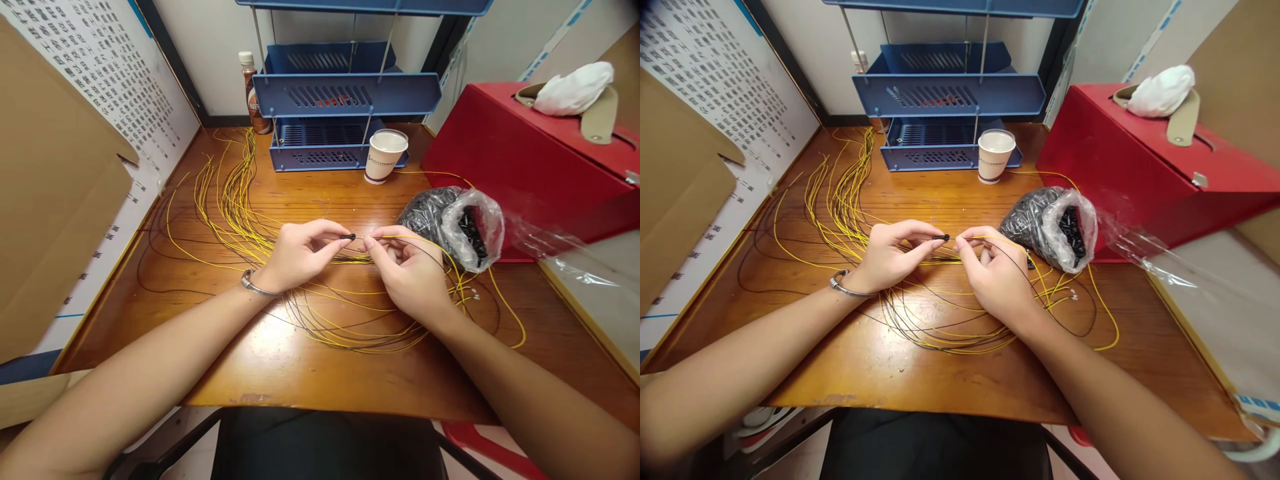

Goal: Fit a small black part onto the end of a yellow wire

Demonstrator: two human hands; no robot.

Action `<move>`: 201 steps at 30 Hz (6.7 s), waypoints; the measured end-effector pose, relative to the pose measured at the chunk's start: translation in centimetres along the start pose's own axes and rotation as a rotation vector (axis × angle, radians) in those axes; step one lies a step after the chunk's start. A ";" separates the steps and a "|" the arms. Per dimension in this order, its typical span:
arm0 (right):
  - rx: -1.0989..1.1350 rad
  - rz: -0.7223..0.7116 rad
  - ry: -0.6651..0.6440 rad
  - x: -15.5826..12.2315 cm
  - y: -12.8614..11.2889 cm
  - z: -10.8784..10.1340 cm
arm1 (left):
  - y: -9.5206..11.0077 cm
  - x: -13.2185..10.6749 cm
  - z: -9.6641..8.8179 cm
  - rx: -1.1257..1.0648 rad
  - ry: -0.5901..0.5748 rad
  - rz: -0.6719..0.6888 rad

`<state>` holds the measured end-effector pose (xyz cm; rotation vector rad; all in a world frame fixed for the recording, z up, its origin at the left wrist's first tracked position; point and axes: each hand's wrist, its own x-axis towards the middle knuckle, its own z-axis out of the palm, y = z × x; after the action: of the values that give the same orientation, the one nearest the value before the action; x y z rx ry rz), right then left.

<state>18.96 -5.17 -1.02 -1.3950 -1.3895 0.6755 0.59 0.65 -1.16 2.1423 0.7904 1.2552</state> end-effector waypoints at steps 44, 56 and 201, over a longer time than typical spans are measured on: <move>0.003 -0.001 -0.004 0.1 -0.2 0.0 | -0.1 0.1 0.1 -0.010 0.006 0.006; 0.000 -0.003 -0.013 0.1 -0.3 0.0 | -0.2 0.1 0.1 0.006 0.011 0.024; 0.033 -0.033 -0.018 0.0 -0.4 0.2 | -0.1 -0.2 0.1 -0.004 -0.041 0.054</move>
<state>18.65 -5.19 -0.68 -1.3407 -1.4070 0.6882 0.58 0.57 -1.33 2.1921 0.7175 1.2351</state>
